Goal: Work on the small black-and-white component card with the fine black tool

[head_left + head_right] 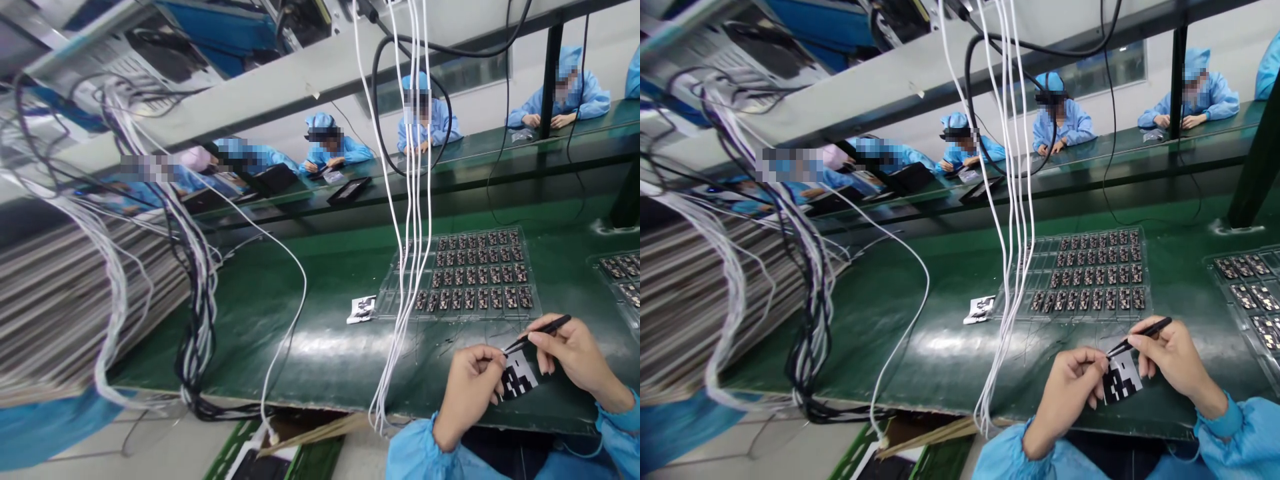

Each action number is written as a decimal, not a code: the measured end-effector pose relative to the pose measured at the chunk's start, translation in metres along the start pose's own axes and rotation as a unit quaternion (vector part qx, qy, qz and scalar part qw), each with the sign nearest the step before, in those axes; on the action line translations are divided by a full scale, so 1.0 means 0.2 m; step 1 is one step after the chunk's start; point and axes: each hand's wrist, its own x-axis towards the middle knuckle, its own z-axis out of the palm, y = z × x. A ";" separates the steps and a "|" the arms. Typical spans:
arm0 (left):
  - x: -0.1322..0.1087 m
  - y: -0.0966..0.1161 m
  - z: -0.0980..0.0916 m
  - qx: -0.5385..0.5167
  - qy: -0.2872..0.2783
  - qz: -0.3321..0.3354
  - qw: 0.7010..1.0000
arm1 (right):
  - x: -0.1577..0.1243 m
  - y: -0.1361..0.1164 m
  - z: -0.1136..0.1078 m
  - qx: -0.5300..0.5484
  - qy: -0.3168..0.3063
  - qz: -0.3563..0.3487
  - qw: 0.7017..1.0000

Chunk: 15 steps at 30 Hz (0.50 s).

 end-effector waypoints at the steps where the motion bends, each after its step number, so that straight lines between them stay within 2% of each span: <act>1: 0.00 0.00 0.00 -0.004 -0.005 -0.002 1.000 | 0.00 -0.01 0.00 -0.013 -0.006 0.000 1.000; 15: 0.01 -0.02 -0.01 -0.006 -0.040 -0.001 0.999 | -0.01 -0.02 0.01 -0.054 -0.004 0.002 0.999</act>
